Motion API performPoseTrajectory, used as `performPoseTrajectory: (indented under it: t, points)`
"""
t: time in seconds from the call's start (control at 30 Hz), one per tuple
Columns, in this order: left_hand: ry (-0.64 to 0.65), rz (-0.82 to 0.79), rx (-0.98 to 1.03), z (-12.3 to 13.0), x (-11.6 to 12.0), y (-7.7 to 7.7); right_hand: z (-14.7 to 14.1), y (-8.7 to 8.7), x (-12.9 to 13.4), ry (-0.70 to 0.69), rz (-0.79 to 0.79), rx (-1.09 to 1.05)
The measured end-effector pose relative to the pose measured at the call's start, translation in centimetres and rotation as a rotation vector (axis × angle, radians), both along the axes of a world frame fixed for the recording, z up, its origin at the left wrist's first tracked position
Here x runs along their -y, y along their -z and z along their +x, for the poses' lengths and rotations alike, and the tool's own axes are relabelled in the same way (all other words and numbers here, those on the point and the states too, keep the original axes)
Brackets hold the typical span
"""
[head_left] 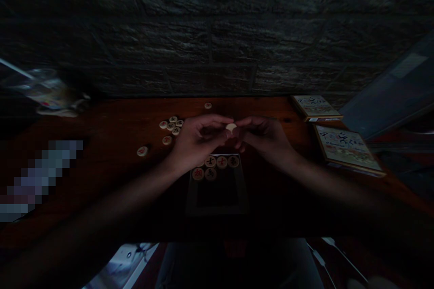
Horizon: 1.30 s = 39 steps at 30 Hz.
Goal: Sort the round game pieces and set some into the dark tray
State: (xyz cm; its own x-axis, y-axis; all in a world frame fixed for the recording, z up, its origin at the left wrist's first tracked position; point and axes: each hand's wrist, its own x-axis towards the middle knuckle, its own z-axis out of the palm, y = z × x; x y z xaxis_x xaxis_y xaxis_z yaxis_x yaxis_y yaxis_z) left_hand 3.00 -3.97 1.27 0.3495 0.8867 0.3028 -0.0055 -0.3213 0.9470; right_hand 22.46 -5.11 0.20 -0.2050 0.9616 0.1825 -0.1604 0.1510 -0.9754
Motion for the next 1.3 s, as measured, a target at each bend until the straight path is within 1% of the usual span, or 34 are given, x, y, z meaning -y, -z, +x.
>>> performPoseTrajectory:
  t: [0.2, 0.53, 0.67, 0.93, 1.1, 1.2, 1.3]
  points:
    - [-0.05, 0.039, -0.033, 0.1, 0.2, -0.1, 0.2, 0.2, 0.0, -0.042, -0.018, 0.021]
    - [0.067, 0.126, -0.06, -0.1, 0.1, 0.8, -0.1, 0.0, 0.1, -0.007, 0.0, 0.05]
    - [0.062, 0.14, -0.061, 0.0, 0.1, 1.0, -0.2, 0.0, 0.3, -0.021, -0.022, 0.049]
    - [-0.025, -0.005, -0.017, 0.1, 0.4, 0.0, -0.2, 0.0, 0.2, -0.04, 0.002, 0.057]
    - [-0.07, -0.03, -0.032, 0.2, 0.4, -0.1, 0.0, 0.4, 0.2, -0.037, 0.007, 0.052]
    - [-0.058, -0.104, 0.011, 0.4, 0.5, -0.2, 0.0, 0.6, 0.2, -0.012, 0.026, 0.066]
    - [-0.027, -0.177, 0.055, 0.5, 0.8, -0.2, -0.1, 0.7, 0.2, 0.033, 0.076, 0.087]
